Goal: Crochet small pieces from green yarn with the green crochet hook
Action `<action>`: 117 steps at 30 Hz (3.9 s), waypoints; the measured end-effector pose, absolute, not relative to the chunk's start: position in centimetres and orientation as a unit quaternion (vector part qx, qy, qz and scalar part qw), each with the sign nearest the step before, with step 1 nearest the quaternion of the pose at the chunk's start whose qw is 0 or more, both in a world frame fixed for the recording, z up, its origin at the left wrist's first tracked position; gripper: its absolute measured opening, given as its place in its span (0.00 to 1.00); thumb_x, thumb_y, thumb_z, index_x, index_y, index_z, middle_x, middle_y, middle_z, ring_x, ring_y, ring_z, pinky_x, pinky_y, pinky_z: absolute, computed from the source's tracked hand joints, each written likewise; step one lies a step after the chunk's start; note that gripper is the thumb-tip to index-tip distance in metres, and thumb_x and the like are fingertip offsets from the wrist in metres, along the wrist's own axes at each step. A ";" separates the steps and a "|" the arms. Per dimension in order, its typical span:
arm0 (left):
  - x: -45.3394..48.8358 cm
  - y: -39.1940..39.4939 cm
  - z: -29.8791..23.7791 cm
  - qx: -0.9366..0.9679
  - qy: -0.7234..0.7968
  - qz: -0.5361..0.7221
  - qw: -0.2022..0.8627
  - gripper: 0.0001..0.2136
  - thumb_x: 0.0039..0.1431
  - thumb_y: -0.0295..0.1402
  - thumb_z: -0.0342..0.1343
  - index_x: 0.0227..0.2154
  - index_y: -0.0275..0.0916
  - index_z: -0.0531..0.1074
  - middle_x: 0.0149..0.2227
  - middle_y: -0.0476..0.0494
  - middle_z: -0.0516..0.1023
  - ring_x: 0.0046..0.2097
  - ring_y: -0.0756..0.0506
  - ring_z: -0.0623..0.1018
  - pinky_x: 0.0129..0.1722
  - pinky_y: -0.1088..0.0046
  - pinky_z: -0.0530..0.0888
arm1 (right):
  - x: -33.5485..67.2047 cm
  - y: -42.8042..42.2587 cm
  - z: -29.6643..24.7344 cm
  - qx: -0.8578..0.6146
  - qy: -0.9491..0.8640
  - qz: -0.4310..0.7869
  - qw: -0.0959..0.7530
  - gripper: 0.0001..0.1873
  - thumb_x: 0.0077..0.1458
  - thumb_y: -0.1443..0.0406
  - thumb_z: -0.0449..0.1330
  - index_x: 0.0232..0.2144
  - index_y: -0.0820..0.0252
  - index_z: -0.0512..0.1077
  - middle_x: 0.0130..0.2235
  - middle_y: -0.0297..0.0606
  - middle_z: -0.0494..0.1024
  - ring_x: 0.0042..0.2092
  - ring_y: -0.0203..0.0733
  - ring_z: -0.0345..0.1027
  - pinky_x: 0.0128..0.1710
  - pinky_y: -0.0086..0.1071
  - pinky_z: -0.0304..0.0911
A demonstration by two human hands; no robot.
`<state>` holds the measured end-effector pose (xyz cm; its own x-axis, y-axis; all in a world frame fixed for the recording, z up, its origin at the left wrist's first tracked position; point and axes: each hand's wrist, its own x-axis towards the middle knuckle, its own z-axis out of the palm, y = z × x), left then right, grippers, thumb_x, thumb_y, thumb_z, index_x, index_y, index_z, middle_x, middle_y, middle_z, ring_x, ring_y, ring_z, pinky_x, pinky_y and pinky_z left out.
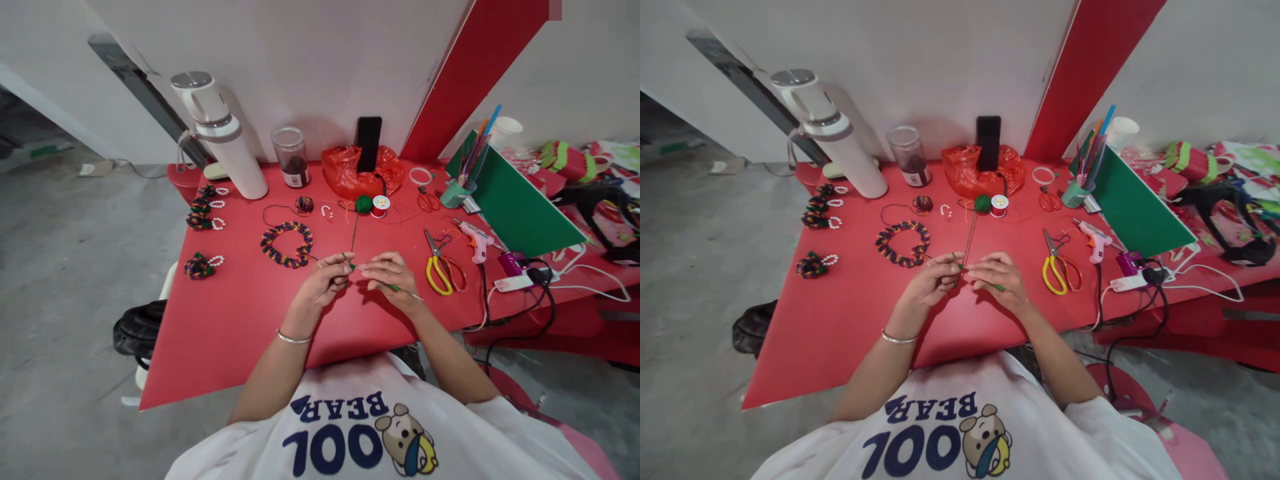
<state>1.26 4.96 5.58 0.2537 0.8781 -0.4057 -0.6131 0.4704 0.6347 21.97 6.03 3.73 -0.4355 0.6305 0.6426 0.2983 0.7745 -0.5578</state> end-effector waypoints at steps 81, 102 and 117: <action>1.8 4.6 4.7 0.248 0.418 0.495 0.720 0.18 0.35 0.31 0.76 0.34 0.34 0.83 0.26 0.45 0.80 0.19 0.57 0.63 0.18 0.78 0.53 | 21.3 6.6 3.0 -0.324 -0.697 0.419 0.483 0.17 0.66 0.48 0.56 0.39 0.48 0.80 0.42 0.38 0.84 0.50 0.48 0.74 0.58 0.51 0.65; 1.7 4.9 4.2 0.282 0.439 0.481 0.704 0.15 0.35 0.32 0.74 0.30 0.34 0.83 0.25 0.44 0.79 0.19 0.56 0.63 0.19 0.76 0.54 | 23.8 9.1 6.2 -0.240 -0.761 0.508 0.325 0.19 0.68 0.50 0.54 0.36 0.55 0.77 0.45 0.45 0.84 0.52 0.49 0.76 0.58 0.53 0.68; 1.9 5.0 3.6 0.294 0.464 0.493 0.675 0.15 0.35 0.30 0.74 0.30 0.34 0.84 0.26 0.44 0.79 0.20 0.56 0.63 0.20 0.78 0.56 | 24.2 9.3 6.6 -0.229 -0.787 0.493 0.293 0.19 0.69 0.51 0.53 0.37 0.56 0.78 0.45 0.45 0.83 0.52 0.47 0.73 0.57 0.50 0.67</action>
<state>1.87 4.96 3.57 0.0837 0.9383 -0.3356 -0.3919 0.3406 0.8546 24.19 9.35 6.58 -0.7233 0.6494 0.2347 0.0721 0.4090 -0.9097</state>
